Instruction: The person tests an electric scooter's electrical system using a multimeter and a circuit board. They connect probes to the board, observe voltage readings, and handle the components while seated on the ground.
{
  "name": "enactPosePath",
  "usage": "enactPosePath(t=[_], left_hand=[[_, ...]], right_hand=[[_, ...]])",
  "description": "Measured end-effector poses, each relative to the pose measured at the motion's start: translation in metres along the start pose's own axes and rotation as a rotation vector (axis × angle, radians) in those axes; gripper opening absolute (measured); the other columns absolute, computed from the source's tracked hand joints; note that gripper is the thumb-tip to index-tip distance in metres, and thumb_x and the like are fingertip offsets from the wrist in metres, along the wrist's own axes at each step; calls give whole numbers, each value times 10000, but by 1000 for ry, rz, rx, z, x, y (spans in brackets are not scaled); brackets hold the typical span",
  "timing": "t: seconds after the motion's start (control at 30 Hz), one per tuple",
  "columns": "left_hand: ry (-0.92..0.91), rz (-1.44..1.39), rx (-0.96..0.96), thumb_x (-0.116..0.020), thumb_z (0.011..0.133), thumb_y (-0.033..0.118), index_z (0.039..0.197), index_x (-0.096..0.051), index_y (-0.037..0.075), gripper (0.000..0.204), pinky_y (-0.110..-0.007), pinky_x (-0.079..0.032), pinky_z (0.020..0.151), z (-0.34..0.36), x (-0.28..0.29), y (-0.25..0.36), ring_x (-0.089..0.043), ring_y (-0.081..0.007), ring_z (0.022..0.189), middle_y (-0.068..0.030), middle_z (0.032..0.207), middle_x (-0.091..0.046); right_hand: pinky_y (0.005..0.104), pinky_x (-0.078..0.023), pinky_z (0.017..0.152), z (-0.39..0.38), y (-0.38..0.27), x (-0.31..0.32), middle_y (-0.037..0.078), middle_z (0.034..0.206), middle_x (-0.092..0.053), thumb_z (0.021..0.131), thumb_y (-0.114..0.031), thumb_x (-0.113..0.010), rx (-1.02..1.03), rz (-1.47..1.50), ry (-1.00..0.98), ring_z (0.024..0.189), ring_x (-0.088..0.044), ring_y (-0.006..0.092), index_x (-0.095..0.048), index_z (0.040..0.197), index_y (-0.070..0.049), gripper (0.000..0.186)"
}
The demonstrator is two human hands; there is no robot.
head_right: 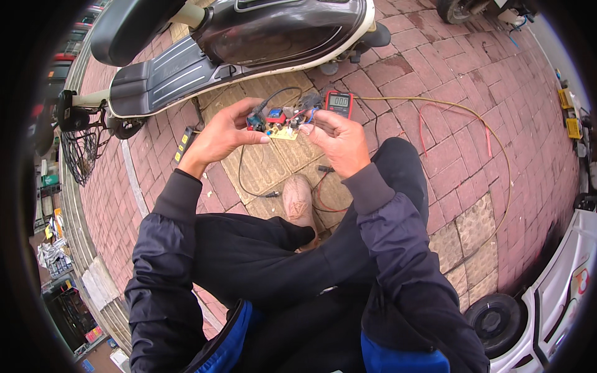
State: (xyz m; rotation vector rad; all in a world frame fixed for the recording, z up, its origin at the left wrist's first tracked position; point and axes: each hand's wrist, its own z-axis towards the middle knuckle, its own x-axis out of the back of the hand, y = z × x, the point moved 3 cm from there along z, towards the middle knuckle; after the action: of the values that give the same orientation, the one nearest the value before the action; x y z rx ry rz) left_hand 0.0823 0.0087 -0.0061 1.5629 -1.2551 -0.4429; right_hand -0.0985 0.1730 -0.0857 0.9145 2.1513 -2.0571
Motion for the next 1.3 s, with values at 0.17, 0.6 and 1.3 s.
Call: enactPosePath(t=[0.17,0.6,1.3], left_hand=[[81,229,-110,-888,836,123,1452,-565,-8,708,-383,-466,1135,-3,-3,15,-620,-232,1291,-127,1371,-667],[269,521,-418,-893,775,156,1323,-658,25,610,-393,-479,1084,-13,-5,45,-652,-287,1221,-127,1274,-686],[393,567,-411,-916,728,99,1240,-675,40,569,-382,-517,976,-19,-5,48,-664,-316,1081,-123,1141,-660]], right_hand=[[285,-557,970,1,1,2,108,1200,-742,996,-16,-732,57,59,-9,1094,-697,139,-672,1265,79,292],[306,-550,997,3,-4,6,140,1263,-725,996,-22,-727,155,-44,-18,1175,-685,174,-585,1374,64,412],[253,-522,830,-8,-3,-13,31,1041,-690,953,-79,-786,111,2,166,916,-642,96,-747,1157,35,236]])
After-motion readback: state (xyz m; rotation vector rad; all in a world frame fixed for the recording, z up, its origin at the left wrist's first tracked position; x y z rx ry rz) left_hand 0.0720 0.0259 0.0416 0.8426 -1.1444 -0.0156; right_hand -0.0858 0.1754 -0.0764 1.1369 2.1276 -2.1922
